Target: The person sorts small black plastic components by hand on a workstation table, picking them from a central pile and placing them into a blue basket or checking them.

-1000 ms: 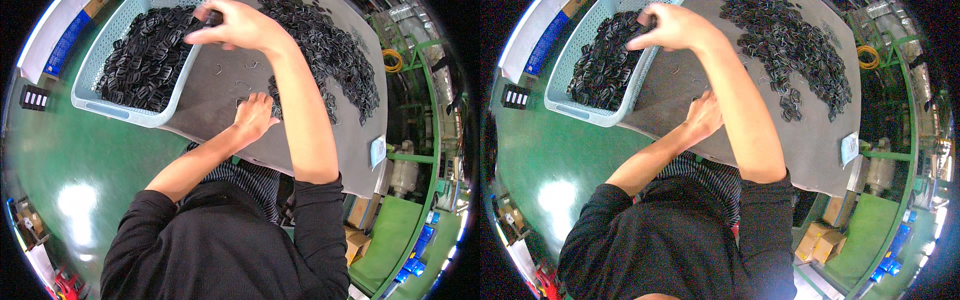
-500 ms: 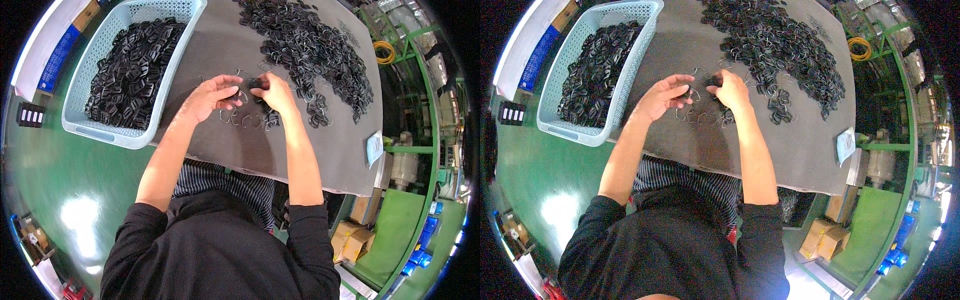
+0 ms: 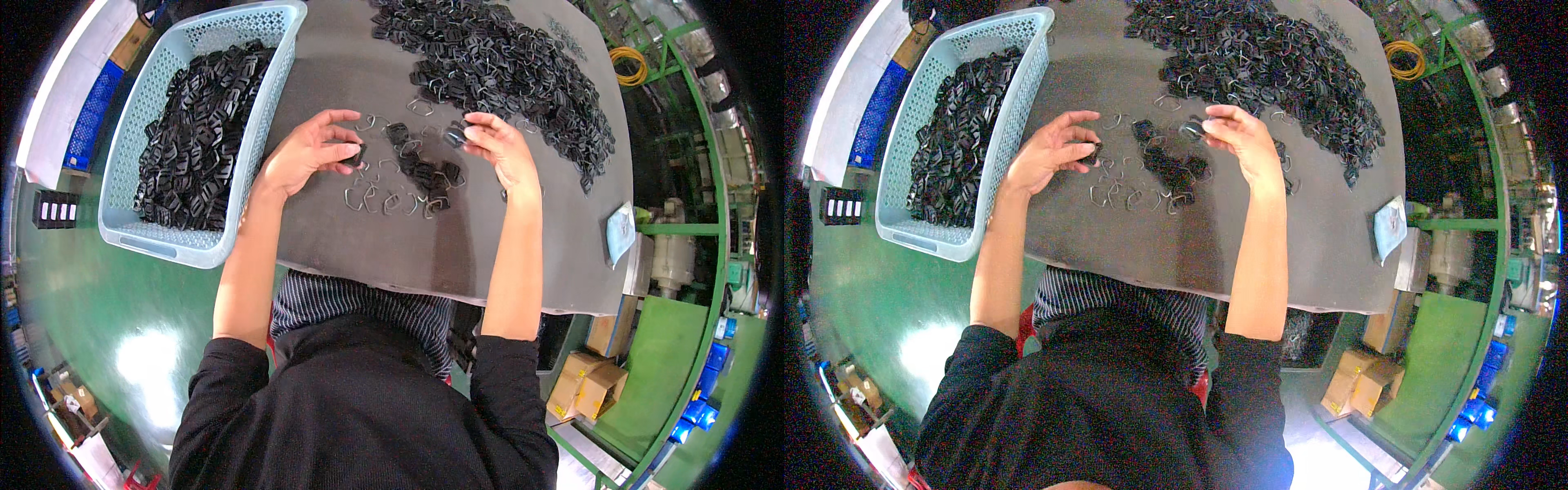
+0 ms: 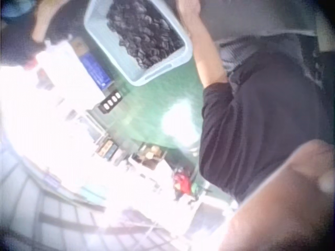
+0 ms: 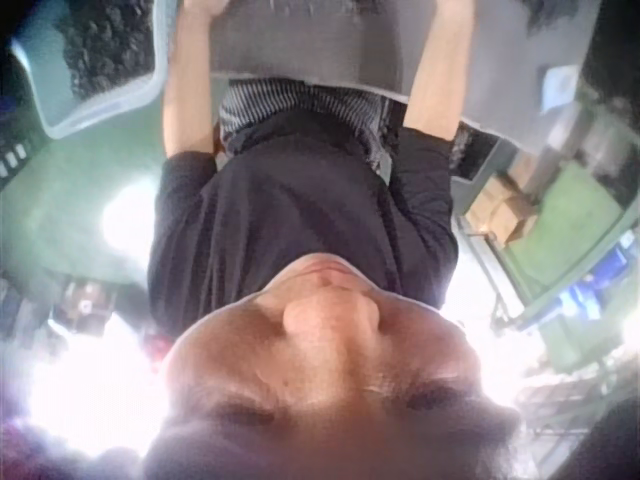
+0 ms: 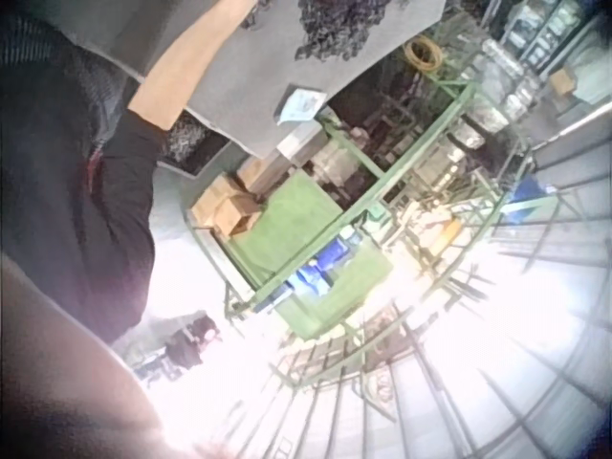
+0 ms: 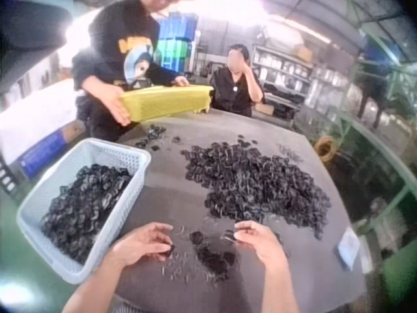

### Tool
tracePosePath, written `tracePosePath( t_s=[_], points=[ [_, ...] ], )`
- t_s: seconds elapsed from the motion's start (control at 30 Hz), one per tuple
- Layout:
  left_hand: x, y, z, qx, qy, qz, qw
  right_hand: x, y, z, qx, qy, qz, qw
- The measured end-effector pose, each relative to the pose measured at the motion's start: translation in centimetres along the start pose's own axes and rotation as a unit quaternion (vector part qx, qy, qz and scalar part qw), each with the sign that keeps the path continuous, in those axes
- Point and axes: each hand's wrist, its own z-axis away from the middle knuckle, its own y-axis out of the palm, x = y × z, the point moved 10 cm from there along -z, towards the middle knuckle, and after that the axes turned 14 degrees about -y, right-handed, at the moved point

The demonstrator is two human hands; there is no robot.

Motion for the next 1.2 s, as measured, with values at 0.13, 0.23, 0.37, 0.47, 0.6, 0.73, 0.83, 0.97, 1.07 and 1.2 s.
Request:
tracePosePath(
  t_s=[0.13,0.23,0.37,0.47,0.6,0.73,0.83,0.97,1.07,1.2],
  points=[
    [0.6,-0.8,-0.5,-0.016,-0.017,0.019,1.000,-1.4,-2.3,0.3,-0.026,0.010,0.080,0.996],
    [1.1,-1.0,-1.6,-0.020,-0.034,0.063,0.997,-0.9,-3.0,0.5,-0.052,-0.010,0.093,0.994],
    [-1.1,1.2,-4.4,-0.218,-0.041,-0.321,0.921,-2.0,-2.4,1.3,-0.029,-0.055,-0.178,0.982],
    [-1.8,3.1,-6.0,-0.325,0.102,-0.483,0.807,-1.5,-1.0,2.1,-0.013,-0.065,-0.326,0.943],
    [-1.6,2.7,-8.0,-0.254,0.048,-0.475,0.841,-2.6,-1.4,3.1,-0.012,0.010,-0.001,1.000],
    [-2.9,2.5,-7.1,-0.247,0.046,-0.470,0.847,-0.4,-0.5,2.8,0.069,-0.110,0.369,0.920],
    [-3.9,3.4,-5.7,-0.280,0.093,-0.448,0.844,-2.3,0.6,2.9,0.091,-0.016,0.484,0.870],
    [-2.3,7.6,-4.1,-0.258,0.129,-0.479,0.829,-2.5,0.4,2.9,0.090,-0.016,0.304,0.948],
    [-0.5,8.6,-4.3,-0.250,0.136,-0.471,0.835,-1.5,0.3,3.7,0.050,-0.011,-0.075,0.996],
    [0.2,8.1,-4.7,-0.212,0.121,-0.445,0.862,-0.3,0.9,2.6,0.002,-0.033,-0.178,0.983]
  ],
)
